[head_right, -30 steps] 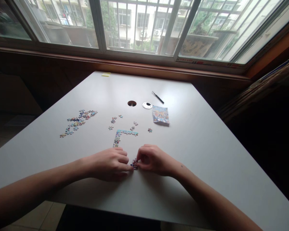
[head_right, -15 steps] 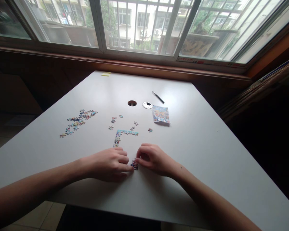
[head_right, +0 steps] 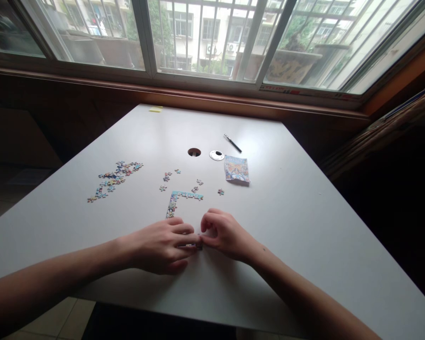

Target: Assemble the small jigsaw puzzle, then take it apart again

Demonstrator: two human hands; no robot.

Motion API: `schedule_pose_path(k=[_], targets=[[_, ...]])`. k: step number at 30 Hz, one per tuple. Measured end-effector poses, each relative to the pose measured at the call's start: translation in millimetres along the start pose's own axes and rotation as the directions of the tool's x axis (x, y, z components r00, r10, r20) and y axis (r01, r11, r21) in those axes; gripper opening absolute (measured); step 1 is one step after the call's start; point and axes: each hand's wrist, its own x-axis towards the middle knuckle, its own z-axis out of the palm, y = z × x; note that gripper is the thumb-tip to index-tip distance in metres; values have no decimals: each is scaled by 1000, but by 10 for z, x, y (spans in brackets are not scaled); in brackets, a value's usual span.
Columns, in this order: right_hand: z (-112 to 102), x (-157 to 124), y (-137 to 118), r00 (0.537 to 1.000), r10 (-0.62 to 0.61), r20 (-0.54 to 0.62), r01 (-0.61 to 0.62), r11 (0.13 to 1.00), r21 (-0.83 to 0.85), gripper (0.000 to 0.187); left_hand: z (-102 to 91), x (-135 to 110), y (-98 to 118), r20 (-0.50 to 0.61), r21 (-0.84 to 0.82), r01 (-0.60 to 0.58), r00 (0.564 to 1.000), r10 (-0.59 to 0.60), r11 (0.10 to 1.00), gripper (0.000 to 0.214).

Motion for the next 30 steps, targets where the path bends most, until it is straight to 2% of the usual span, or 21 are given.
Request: schedule_pose_path(k=[5,7,8,10,11,13,15,17,19,21,23,27,30], targets=[[-52,14,37,998,-52,27,51,997,57,6,31,-8,13,-9,-23,-4,1000,4,1000,16],[-93,59,112,997,-37,-69,40,998,43,6,45,-12,7,-21,-39,6,1000,-7,999,16],[-111,91,171,985,-27,-168,28,1000,3,7,51,-11,8,-28,-46,11,1000,-12,999,16],[-137,164,320,923,-43,-383,-14,989,-145,8,60,-4,19,-37,-55,15,999,-17,998,15],[-145,200,402,892,-49,-450,-54,976,-213,10,62,2,28,-39,-57,12,999,-14,998,15],[-150,259,551,852,-22,-523,-159,941,-299,18,54,12,40,-55,-69,-3,998,0,998,14],[-147,292,653,834,33,-551,-246,916,-318,25,28,9,10,-94,-83,7,995,-15,997,15],[-140,299,699,834,67,-548,-278,908,-313,28,-12,-23,-99,-146,-73,97,983,-107,993,16],[-136,293,701,842,76,-534,-275,912,-304,27,-55,-91,-292,-196,-27,268,943,-268,963,17],[-135,284,683,848,80,-525,-270,916,-296,27,-87,-187,-528,-228,32,449,873,-431,893,19],[-135,278,665,850,84,-520,-269,918,-292,27,-97,-285,-746,-224,61,571,807,-547,818,17],[-135,272,646,859,79,-506,-264,915,-305,25,-48,-388,-976,-241,17,733,663,-709,680,20],[-135,271,638,866,66,-496,-253,913,-321,24,-3,-399,-1026,-245,-8,772,615,-750,636,24]])
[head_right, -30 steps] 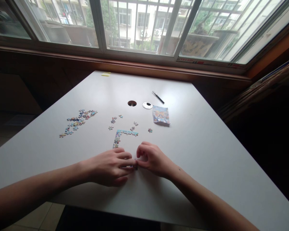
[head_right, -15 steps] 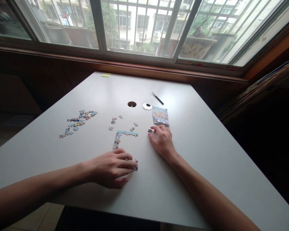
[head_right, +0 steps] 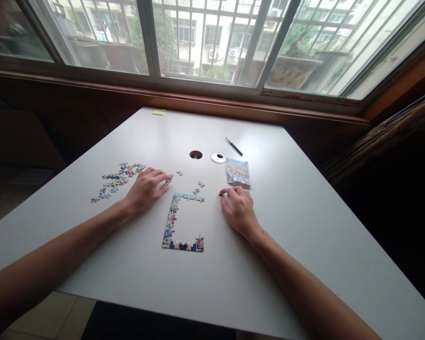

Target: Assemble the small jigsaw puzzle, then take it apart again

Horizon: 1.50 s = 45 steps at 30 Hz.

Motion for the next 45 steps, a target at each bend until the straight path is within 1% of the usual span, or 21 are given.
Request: schedule_pose_path(k=[2,5,7,9,11,16,21,28,31,34,36,37,39,41,43,45], targets=[[-3,-1,-5,1000,-5,1,5,1000,-3,24,12,16,-49,-19,14,37,999,-36,999,27],[-10,-3,-13,1000,-7,1,7,1000,-9,24,10,50,-186,-62,41,140,989,-138,989,30],[-14,-4,-17,1000,-5,6,5,1000,-10,24,12,70,-270,-56,42,177,983,-175,983,28],[-15,-5,-18,1000,2,12,-2,1000,-10,23,27,82,-306,-27,23,169,985,-168,985,27],[-12,-5,-13,1000,7,15,-7,1000,-13,23,51,88,-288,-5,-6,142,990,-142,990,28],[1,-5,4,1000,-9,5,9,1000,-20,22,97,107,-191,4,-5,116,993,-116,993,29],[14,-3,15,1000,-3,2,3,1000,-19,22,93,115,-205,18,-16,112,994,-112,994,28],[19,-2,36,1000,4,-28,-2,999,43,29,87,84,-228,21,-61,119,993,-118,991,25],[19,-3,28,1000,6,-26,-5,999,40,29,69,74,-218,21,-65,126,992,-125,990,24],[33,2,4,1000,-4,-25,5,1000,17,28,50,93,-165,-27,-66,120,992,-122,991,22],[49,8,-10,1000,-10,-24,11,1000,3,28,59,138,-85,-48,-63,62,997,-66,996,20],[57,11,-15,1000,-12,-21,12,1000,-2,28,74,173,-31,-37,-60,7,999,-9,998,19],[66,14,-21,1000,-11,-17,11,1000,-7,26,130,269,101,31,-59,-132,990,134,989,18],[59,13,-26,1000,-5,-17,5,1000,-8,24,206,396,243,104,-56,-251,961,256,966,17],[41,9,-35,1000,-4,-13,4,1000,-4,23,282,542,369,138,-39,-317,938,319,948,18],[20,2,-46,1000,-9,-13,9,1000,7,22,340,691,455,171,-41,-338,925,340,940,19]])
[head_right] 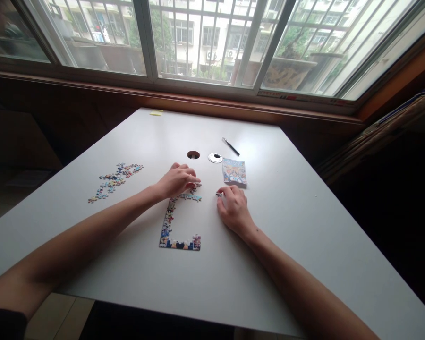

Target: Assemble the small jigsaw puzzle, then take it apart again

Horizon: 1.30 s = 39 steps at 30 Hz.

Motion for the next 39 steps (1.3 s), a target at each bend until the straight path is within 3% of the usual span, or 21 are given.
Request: schedule_pose_path(k=[4,7,10,13,17,21,24,28,32,36,39], targets=[[-18,-12,-3,1000,-5,-5,5,1000,19,21,-2,236,-32,59,-123,24,998,-17,992,16],[-52,-24,-20,999,-34,-39,35,999,29,18,-39,250,-26,73,-196,33,997,-19,980,10],[-145,-55,-115,987,-156,-44,161,975,150,13,-99,68,119,88,-280,41,996,-17,959,14],[-252,-111,-276,946,-301,118,236,892,386,9,-170,-252,376,81,-534,96,995,-62,840,17],[-294,-185,-439,878,-348,329,147,849,507,15,-238,-574,653,166,-674,217,976,-142,706,14],[-263,-213,-455,897,-254,361,50,871,489,12,-236,-627,741,200,-683,258,966,-164,684,14],[-270,-207,-443,889,-254,382,27,860,510,13,-206,-608,757,197,-692,251,968,-157,677,14],[-316,-212,-470,859,-269,434,25,871,491,16,-217,-647,811,137,-587,181,983,-124,789,12],[-352,-231,-510,850,-248,464,22,898,439,15,-266,-852,1002,-31,-284,6,999,-15,959,19],[-355,-232,-517,846,-248,472,25,902,430,12,-176,-1150,1237,-74,-55,-227,972,222,972,25],[-346,-227,-508,844,-251,474,30,905,425,12,-72,-1286,1310,-34,-11,-248,968,247,969,31]])
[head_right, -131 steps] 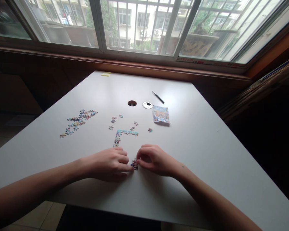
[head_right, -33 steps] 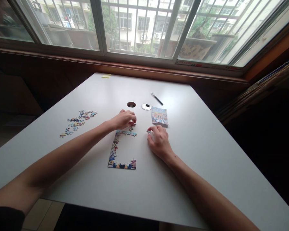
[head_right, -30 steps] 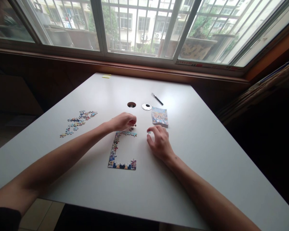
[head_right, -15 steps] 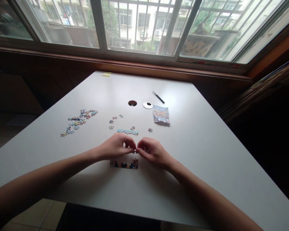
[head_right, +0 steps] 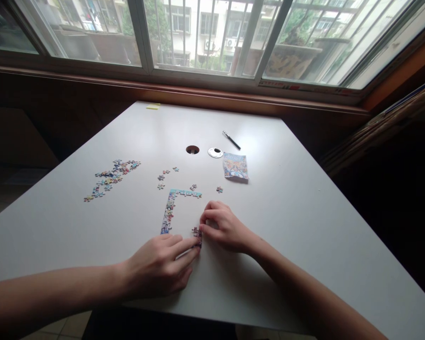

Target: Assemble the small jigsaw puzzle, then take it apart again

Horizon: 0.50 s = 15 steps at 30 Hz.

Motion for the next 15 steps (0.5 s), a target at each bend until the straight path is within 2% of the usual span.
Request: schedule_pose_path(k=[5,15], targets=[[7,5,15,1000,-15,4,15,1000,-18,10,47,-38,-4,65,-15,4,998,-3,1000,37],[54,26,40,999,47,-19,-48,997,-64,14,9,-25,-8,70,-14,3,998,-2,1000,39]])
